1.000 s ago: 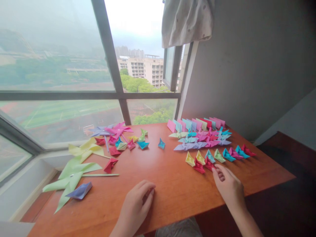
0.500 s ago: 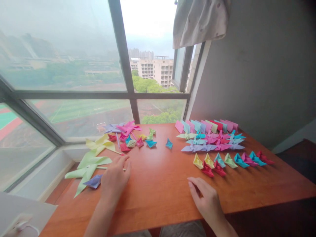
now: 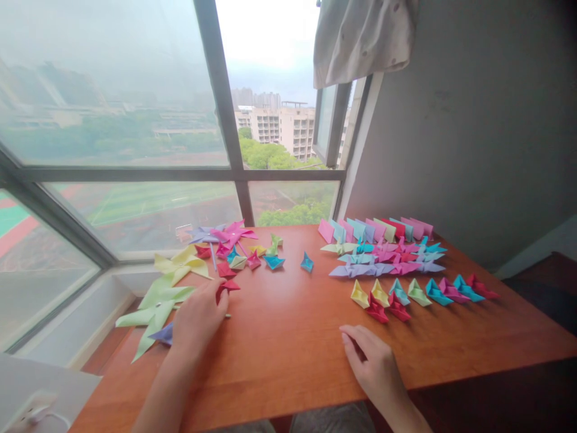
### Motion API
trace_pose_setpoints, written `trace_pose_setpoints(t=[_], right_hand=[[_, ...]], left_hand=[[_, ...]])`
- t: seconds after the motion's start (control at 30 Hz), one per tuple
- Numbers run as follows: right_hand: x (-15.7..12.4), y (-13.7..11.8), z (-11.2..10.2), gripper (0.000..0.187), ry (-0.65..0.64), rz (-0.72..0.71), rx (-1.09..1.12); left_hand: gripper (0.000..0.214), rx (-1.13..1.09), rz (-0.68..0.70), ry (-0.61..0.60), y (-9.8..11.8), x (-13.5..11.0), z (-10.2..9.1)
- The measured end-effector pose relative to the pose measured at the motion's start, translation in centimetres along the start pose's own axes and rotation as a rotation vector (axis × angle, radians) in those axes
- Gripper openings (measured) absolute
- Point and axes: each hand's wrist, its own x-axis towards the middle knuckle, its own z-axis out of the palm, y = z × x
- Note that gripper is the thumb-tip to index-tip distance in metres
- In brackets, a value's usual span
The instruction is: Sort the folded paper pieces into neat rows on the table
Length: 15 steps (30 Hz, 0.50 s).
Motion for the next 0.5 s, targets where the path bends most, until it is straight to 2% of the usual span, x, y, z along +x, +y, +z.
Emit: trace_pose_setpoints(t=[0.07,0.17,0.3,0.4,0.5], right_hand=[[-0.1,0.0,0.0,0.024,-0.008,0.002,0.002],[-0.1,0.2,0.1,0.024,-0.013,-0.005,0.000],[-0.1,0.4,0.2,0.024,-0.019,-0.018,-0.010],[0.0,0.4,0.2,0.024,-0.036,-0.020,-0.010],[0.0,0.3,0.2,0.023,-0.042,-0.013,-0.006]], left_hand=[[0.029,-0.184,0.104,0.009,0.5,-0.3,0.3],[0.030,-0.432,0.214,-0.073,1.9,-1.1,1.2],[0.029,-0.669,0.217,-0.225,4.8,-3.0,2.1],[0.026,-0.643,0.234,-0.307,6.7,-4.2,2.1],[0.022,-0.519,0.296,-0.302,7.8,-4.7,1.9]])
